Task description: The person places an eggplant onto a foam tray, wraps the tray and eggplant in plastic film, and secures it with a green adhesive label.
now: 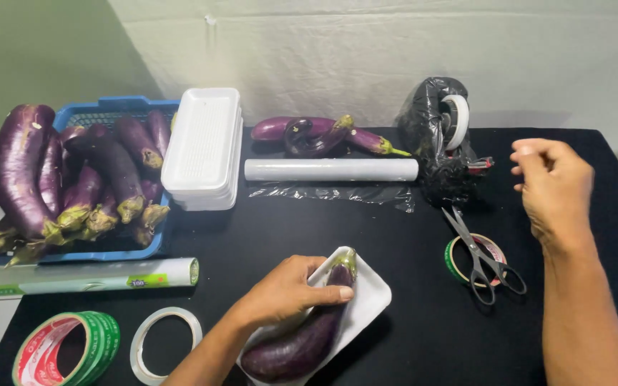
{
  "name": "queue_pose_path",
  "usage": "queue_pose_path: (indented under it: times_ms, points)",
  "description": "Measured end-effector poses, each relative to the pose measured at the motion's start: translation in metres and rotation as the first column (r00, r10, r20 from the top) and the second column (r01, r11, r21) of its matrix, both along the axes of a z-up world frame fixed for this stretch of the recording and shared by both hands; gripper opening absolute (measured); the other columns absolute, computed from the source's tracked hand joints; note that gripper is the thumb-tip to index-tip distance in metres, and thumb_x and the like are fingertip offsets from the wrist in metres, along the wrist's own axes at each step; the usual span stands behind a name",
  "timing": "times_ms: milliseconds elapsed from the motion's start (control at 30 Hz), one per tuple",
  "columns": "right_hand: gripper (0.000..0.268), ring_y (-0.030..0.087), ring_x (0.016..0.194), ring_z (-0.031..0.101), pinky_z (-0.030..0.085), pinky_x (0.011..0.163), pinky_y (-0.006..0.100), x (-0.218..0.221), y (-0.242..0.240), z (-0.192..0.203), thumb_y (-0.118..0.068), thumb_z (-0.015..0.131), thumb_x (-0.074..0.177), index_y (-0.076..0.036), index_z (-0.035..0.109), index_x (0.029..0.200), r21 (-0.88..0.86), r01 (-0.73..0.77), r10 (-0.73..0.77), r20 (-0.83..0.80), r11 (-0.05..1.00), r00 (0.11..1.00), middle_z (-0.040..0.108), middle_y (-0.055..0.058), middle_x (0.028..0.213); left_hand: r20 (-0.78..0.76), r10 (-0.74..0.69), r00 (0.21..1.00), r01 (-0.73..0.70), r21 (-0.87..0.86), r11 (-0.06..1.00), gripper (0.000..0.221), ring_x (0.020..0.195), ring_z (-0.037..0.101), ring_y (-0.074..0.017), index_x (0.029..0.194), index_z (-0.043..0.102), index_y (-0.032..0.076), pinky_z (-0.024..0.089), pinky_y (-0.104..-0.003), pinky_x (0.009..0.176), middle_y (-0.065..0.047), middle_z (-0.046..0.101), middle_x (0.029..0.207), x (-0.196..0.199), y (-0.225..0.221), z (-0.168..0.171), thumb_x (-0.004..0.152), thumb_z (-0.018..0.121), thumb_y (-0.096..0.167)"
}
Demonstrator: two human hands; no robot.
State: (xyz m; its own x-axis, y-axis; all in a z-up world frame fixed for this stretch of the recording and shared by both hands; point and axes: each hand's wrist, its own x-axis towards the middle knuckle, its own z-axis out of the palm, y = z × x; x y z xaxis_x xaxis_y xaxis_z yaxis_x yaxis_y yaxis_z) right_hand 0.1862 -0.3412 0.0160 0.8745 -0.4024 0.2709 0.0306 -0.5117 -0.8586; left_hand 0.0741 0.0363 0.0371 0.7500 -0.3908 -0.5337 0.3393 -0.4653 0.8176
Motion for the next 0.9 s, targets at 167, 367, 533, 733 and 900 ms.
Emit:
queue_pose_path:
  times_ms: [167, 367, 533, 733, 900]
  points:
    - [0.025, 0.011, 0.09, 0.062, 0.047, 0.067, 0.026, 0.023, -0.003, -0.001, -0.027, 0.057, 0.108, -0.013, 0.077, 0.11, 0.162, -0.15, 0.191, -0.276, 0.975, 0.942, 0.074, 0.002, 0.105, 0.039, -0.342, 0.939, 0.305, 0.367, 0.879, 0.041, 0.078, 0.059, -0.015, 0.085, 0.062, 0.017, 0.043, -0.033, 0.071, 0.003, 0.065, 0.082, 0.025, -0.02, -0.002, 0.08, 0.07, 0.058]
    - [0.018, 0.012, 0.086, 0.063, 0.043, 0.076, 0.026, 0.027, 0.011, 0.027, -0.023, 0.068, 0.1, -0.009, 0.078, 0.098, 0.192, -0.213, 0.273, -0.384, 0.958, 0.882, 0.076, 0.004, 0.096, 0.52, -0.404, 0.752, 0.104, 0.512, 0.853, 0.069, 0.113, 0.056, -0.0322, 0.131, 0.057, 0.017, 0.048, -0.051, 0.087, -0.008, 0.064, 0.117, 0.055, -0.077, -0.014, 0.081, 0.071, 0.063]
    - [0.016, 0.014, 0.073, 0.065, 0.05, 0.073, 0.024, 0.034, 0.01, 0.014, -0.02, 0.073, 0.096, -0.004, 0.076, 0.093, 0.253, -0.193, 0.282, -0.386, 0.948, 0.878, 0.075, 0.009, 0.085, 0.881, -0.081, 0.466, -0.015, 0.099, 0.995, 0.063, 0.118, 0.059, -0.0383, 0.138, 0.054, 0.009, 0.045, -0.047, 0.101, -0.014, 0.065, 0.132, 0.121, -0.168, -0.045, 0.086, 0.076, 0.035]
    - [0.022, 0.016, 0.073, 0.071, 0.058, 0.06, 0.031, 0.018, 0.001, -0.021, -0.031, 0.084, 0.091, -0.01, 0.079, 0.098, 0.309, -0.088, 0.14, -0.151, 0.947, 0.979, 0.071, 0.008, 0.084, 0.917, -0.142, 0.372, -0.159, 0.214, 0.964, 0.028, 0.098, 0.068, -0.0297, 0.111, 0.065, 0.017, 0.057, -0.045, 0.079, -0.005, 0.068, 0.09, 0.154, -0.204, -0.064, 0.089, 0.072, 0.032]
    - [0.017, 0.028, 0.111, 0.069, 0.058, 0.085, 0.035, -0.015, 0.005, -0.034, -0.029, 0.079, 0.095, -0.012, 0.077, 0.093, -0.095, -0.077, 0.069, -0.084, 0.993, 0.994, 0.07, 0.006, 0.125, 0.846, -0.071, 0.529, -0.098, 0.144, 0.985, 0.029, 0.086, 0.072, -0.0304, 0.106, 0.072, 0.013, 0.059, -0.045, 0.07, -0.007, 0.071, 0.084, 0.159, -0.202, -0.049, 0.09, 0.066, 0.036]
